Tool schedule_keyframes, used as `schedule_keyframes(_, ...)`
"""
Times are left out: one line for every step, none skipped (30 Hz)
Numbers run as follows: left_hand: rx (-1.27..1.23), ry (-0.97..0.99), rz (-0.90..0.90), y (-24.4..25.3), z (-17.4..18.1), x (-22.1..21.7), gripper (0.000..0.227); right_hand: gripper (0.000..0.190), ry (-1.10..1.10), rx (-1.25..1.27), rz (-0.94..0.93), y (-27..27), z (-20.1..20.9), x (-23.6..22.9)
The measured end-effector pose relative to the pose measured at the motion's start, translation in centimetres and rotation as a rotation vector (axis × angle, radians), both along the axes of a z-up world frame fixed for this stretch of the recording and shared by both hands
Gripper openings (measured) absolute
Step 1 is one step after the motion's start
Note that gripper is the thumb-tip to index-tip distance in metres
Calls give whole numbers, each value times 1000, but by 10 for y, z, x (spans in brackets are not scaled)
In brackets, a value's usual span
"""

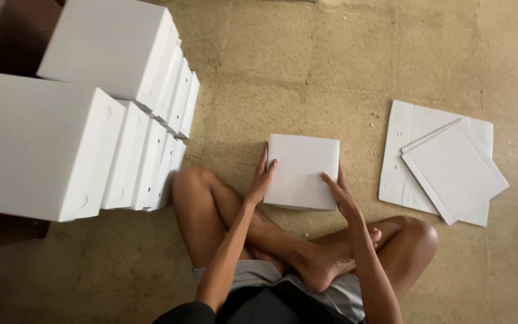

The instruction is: The person sits on the floor and assembles white cardboard boxes by folding the flaps and securing them with small fasteners. They place a flat white sheet inside the assembled box and then stack it with other completed boxes.

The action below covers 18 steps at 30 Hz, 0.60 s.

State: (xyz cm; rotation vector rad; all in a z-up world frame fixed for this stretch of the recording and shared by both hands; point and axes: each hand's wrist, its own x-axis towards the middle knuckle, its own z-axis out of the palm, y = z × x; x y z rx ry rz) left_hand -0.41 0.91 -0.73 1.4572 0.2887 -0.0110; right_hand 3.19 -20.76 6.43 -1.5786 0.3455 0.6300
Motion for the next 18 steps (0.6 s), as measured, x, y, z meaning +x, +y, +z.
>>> schedule_keyframes(3, -7, 10, 7, -9, 4, 65, 91, -7, 3, 10, -2, -1, -2)
schedule_keyframes(-68, 24, -1, 13, -18, 6, 71, 91, 7, 47, -5, -5, -2, -6)
schedule_keyframes(-140, 54, -12, 20, -27, 9, 78, 91, 21, 90, -20, -8, -4, -9)
schedule_keyframes(-138, 49, -3, 28, -9, 6, 78, 91, 17, 92, -11, -18, -26, 1)
schedule_keyframes(-358, 42, 87, 37, 9, 3, 77, 89, 3, 115, -62, -28, -48, 11)
schedule_keyframes(-579, 34, 181, 46, 27, -3, 77, 86, -6, 138, -111, -37, -71, 20)
schedule_keyframes(-578, 30, 193, 53, 2, -5, 77, 86, -6, 139, -98, -36, -69, 32)
schedule_keyframes(-583, 23, 327, 63, -23, -5, 76, 81, -72, 159, -125, -34, -68, 46)
schedule_keyframes(-587, 15, 462, 74, -47, -6, 76, 76, -137, 180, -151, -31, -66, 60)
schedule_keyframes(-584, 6, 469, 70, -47, -4, 76, 76, -142, 186, -141, -13, -46, 75)
schedule_keyframes(-597, 47, 455, 66, -48, -1, 76, 68, -170, 266, -166, 6, -25, 90)
schedule_keyframes(-613, 90, 440, 60, -50, 0, 76, 60, -196, 343, -190, 21, -5, 104)
schedule_keyframes(-615, 84, 447, 55, -46, 1, 76, 60, -199, 344, -181, 47, 27, 113)
schedule_keyframes(-502, 113, 344, 51, -43, 1, 78, 55, -235, 390, -142, 74, 58, 121)
schedule_keyframes(-388, 143, 241, 47, -39, 2, 80, 50, -271, 436, -102, 102, 90, 128)
schedule_keyframes(-387, 139, 253, 46, -43, 3, 80, 50, -269, 439, -90, 128, 103, 138)
schedule_keyframes(-362, 156, 203, 45, -47, 5, 79, 54, -280, 532, -29, 153, 115, 147)
schedule_keyframes(-337, 171, 150, 44, -51, 9, 79, 59, -291, 626, 32, 178, 129, 156)
